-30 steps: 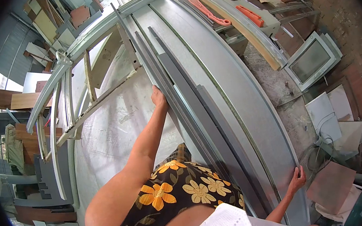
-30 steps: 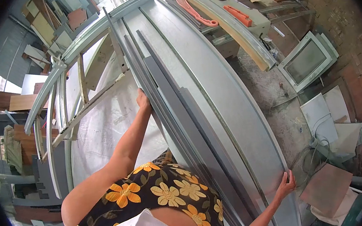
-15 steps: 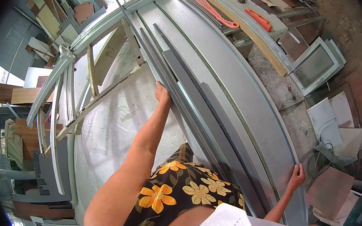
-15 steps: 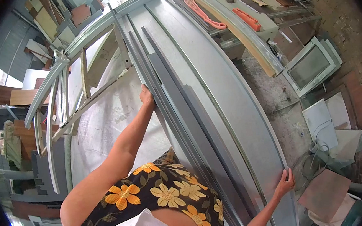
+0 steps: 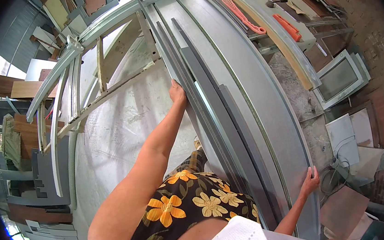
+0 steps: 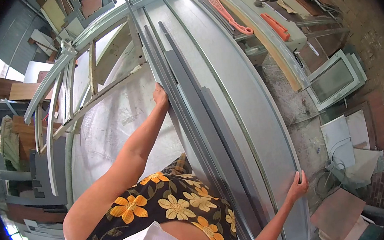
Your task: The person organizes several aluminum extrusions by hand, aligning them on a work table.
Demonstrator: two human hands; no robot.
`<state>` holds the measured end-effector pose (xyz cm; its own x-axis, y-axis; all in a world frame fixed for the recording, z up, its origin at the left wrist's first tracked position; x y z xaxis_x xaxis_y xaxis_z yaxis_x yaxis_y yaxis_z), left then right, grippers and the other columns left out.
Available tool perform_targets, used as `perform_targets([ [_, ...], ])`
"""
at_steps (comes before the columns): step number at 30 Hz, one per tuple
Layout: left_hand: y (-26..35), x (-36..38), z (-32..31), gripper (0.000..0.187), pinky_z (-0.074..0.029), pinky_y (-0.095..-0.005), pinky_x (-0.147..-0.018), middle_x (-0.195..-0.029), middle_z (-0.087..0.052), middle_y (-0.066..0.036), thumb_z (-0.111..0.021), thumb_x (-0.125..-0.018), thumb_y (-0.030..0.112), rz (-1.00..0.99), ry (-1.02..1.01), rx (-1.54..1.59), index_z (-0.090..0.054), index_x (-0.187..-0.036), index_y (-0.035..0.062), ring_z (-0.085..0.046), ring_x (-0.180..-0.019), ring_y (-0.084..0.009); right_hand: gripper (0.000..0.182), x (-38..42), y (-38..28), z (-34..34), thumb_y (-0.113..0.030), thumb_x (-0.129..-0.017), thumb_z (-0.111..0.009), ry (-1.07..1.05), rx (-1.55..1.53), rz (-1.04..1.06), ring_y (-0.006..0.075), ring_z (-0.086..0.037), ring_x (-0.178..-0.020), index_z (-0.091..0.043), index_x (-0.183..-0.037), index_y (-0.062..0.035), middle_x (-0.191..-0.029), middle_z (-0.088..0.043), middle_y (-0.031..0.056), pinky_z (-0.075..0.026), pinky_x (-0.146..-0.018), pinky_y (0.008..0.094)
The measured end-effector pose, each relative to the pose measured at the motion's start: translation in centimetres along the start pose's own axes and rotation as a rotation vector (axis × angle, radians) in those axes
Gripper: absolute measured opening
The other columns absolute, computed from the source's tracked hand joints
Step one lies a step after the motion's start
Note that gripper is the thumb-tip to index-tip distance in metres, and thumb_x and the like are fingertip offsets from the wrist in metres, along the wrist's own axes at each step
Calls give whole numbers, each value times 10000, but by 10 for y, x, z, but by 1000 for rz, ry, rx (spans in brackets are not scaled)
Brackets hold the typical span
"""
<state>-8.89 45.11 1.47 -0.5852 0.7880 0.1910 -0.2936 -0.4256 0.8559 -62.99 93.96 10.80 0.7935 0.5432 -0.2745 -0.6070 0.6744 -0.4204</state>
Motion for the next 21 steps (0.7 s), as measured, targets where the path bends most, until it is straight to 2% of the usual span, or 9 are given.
perform_targets([
  [17,15,-14,-4,639,-424,-468,-778,-887,-608,-271,-311,-894,510,17,36,16,-640,-878,-39,-571,-891,-426,369,-27,-47,-30,-351,-830,-586,-12,35,20,317,-603,-897,-642,-999,-27,-1004,-637,142,-456,-770,378],
  [21,20,-24,-7,631,-425,-466,-776,-885,-613,-261,-305,-895,504,-2,37,-13,-646,-877,-26,-575,-888,-423,377,-32,-55,-43,-392,-854,-540,-32,32,0,301,-587,-922,-638,-1019,-68,-1026,-632,112,-409,-786,445],
])
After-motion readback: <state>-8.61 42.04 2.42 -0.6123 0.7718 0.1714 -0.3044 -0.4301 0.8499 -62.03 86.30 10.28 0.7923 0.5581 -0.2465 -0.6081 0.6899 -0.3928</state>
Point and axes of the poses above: each hand's wrist, its own x-axis away from the middle knuckle, its own z-axis out of the back of the hand, y = z × x, the point moved 9 cm from there along -x, towards the middle knuckle
